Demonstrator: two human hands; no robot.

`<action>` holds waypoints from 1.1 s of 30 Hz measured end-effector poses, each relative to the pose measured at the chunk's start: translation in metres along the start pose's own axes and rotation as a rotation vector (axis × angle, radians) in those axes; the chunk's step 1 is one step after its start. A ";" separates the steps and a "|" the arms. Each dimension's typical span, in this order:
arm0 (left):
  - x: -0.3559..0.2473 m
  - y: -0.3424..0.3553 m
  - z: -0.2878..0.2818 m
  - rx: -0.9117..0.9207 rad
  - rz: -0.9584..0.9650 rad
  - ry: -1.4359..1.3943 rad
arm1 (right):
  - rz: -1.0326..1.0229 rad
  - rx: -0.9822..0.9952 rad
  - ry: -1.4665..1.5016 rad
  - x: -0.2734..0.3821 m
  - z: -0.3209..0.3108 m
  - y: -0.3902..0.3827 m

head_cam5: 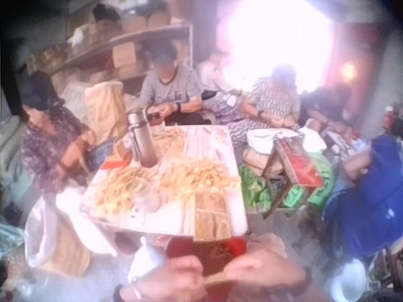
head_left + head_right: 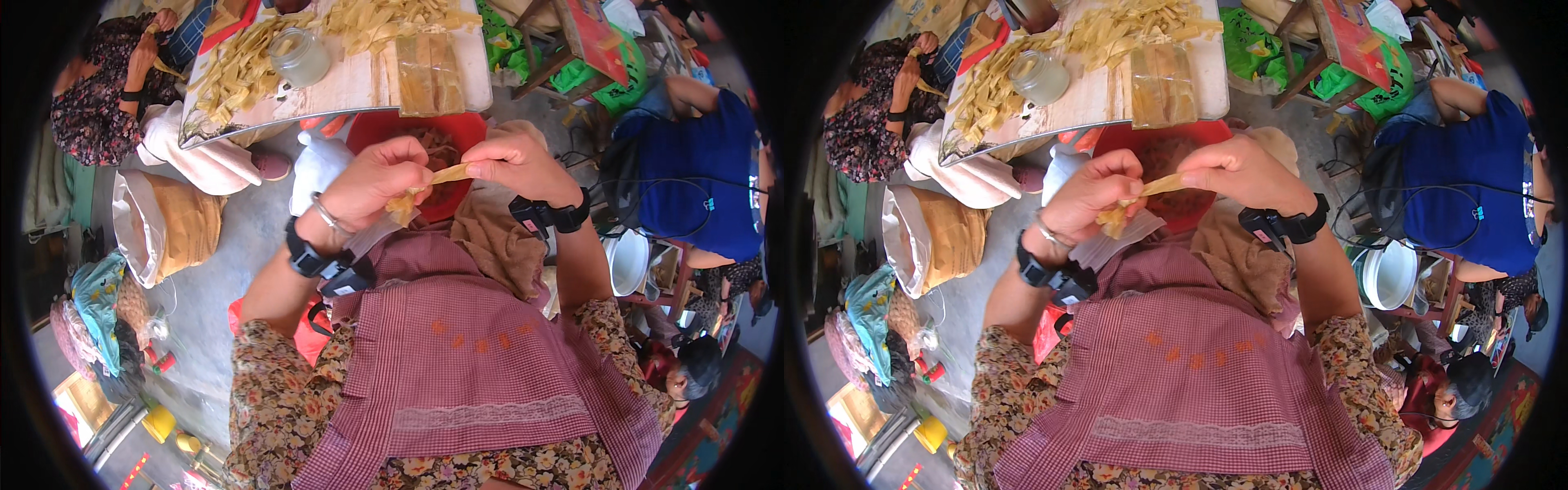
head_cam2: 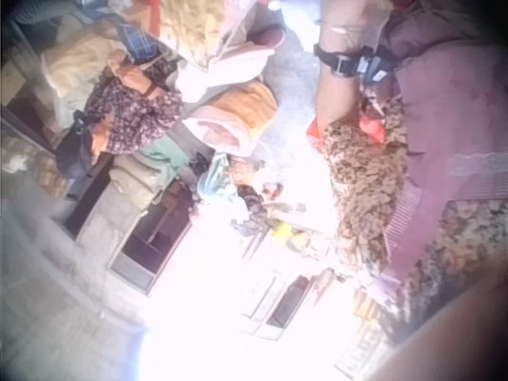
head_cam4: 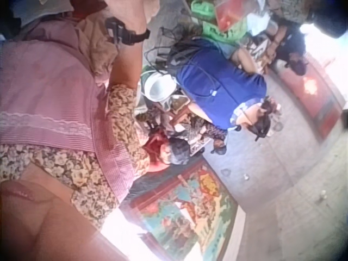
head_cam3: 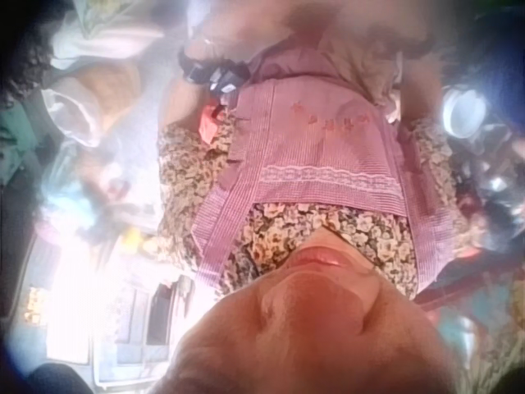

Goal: The person is manually folding and layering thin strips of bamboo or wood by hand.

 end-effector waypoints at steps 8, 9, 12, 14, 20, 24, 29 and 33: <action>-0.043 0.015 0.001 -0.233 0.552 1.087 | 0.063 -0.178 -0.138 0.005 -0.019 0.030; -0.040 0.024 -0.005 -0.379 0.761 1.410 | 0.023 -0.265 -0.267 -0.001 -0.018 0.036; -0.036 0.056 -0.023 -0.470 1.084 1.615 | -0.076 -0.495 -0.433 -0.019 -0.013 0.050; -0.034 0.067 -0.026 -0.557 1.183 1.679 | -0.120 -0.606 -0.455 -0.029 -0.012 0.057; -0.029 0.080 -0.038 -0.586 1.108 1.760 | -0.114 -0.645 -0.539 -0.048 -0.007 0.064; -0.025 0.081 -0.041 -0.611 1.001 1.769 | 0.088 -0.537 -0.686 -0.046 -0.001 0.060; -0.011 0.059 -0.056 -0.514 0.454 0.712 | 0.163 -0.490 -0.392 -0.045 0.006 0.037; -0.002 0.033 -0.036 -0.345 0.303 0.238 | 0.365 -0.372 0.199 -0.034 0.015 0.019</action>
Point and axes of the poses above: each hand's wrist, its own y-axis towards the middle knuckle, its own z-axis out of the palm, x = y × z, the point moved 1 cm from there along y, towards the middle knuckle, and after that the axes turned 1 degree about x, right-handed, at the moved point
